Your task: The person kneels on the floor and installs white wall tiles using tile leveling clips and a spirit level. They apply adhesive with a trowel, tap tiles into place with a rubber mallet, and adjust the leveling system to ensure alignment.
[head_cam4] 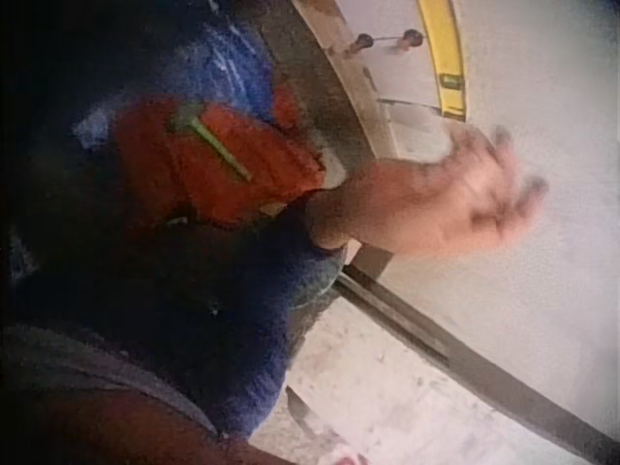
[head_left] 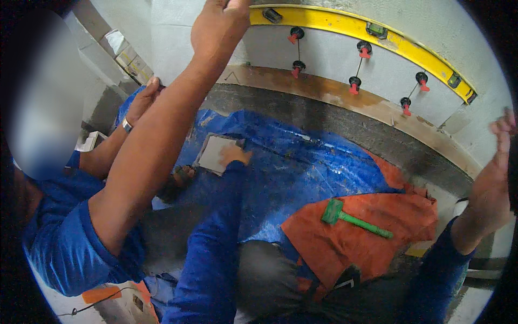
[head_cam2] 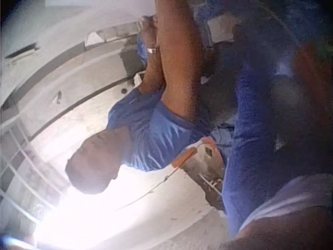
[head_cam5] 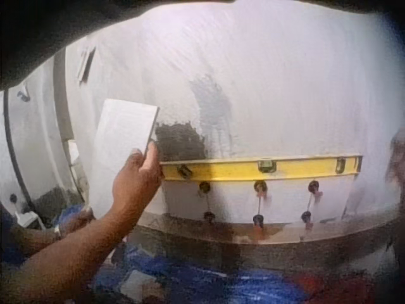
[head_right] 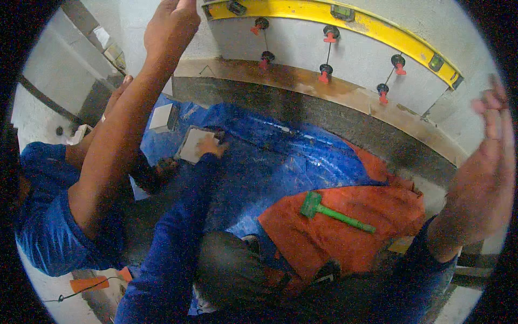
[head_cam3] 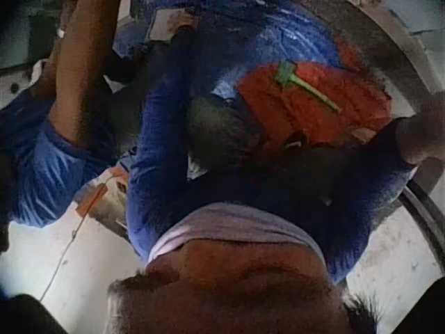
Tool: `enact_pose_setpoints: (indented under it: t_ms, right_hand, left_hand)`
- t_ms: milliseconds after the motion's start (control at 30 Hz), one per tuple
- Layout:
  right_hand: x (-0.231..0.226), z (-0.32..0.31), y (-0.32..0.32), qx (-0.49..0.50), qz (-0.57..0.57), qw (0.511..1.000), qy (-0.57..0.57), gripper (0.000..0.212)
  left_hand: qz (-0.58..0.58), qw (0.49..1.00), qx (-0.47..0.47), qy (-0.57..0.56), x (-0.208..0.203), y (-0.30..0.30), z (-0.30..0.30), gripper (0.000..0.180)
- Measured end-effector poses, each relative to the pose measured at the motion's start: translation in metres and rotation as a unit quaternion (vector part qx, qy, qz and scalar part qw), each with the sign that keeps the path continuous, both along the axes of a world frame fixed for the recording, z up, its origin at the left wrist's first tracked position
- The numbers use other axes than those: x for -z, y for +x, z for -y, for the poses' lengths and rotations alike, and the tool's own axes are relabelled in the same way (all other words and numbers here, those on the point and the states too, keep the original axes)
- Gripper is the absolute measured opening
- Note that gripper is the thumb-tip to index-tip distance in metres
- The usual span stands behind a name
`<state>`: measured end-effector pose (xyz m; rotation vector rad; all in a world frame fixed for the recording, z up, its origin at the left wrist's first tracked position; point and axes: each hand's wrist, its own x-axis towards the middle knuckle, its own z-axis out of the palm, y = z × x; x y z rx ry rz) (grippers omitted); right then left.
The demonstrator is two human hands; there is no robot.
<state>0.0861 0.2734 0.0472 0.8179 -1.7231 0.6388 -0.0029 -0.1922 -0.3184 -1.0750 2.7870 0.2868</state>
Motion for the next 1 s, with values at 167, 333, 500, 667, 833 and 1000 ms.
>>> enact_pose_setpoints:
  t_ms: [167,333,500,667,833,1000]
  right_hand:
    - [0.095,0.019,0.032,-0.078,0.314,0.946,-0.030,0.058]
    - [0.133,0.005,0.035,-0.024,0.500,0.863,-0.067,0.059]
    - [0.133,0.009,0.029,-0.048,0.520,0.849,-0.083,0.060]
    - [0.138,0.015,0.023,-0.062,0.511,0.856,-0.047,0.059]
    - [0.141,0.020,0.022,-0.091,0.502,0.859,-0.040,0.055]
    - [0.151,0.039,0.014,-0.125,0.500,0.857,0.000,0.045]
  left_hand:
    - [0.074,0.996,-0.026,-0.036,0.053,0.025,0.062,0.121]
    - [0.000,0.995,-0.045,-0.088,0.104,0.012,0.067,0.104]
    - [-0.036,0.984,-0.019,-0.171,0.132,0.009,0.084,0.088]
    - [-0.097,0.990,0.049,-0.093,0.098,0.008,0.125,0.062]
    - [-0.209,0.970,0.012,0.124,0.027,0.001,0.178,0.037]
    - [-0.224,0.789,-0.055,0.570,-0.039,0.037,0.136,0.049]
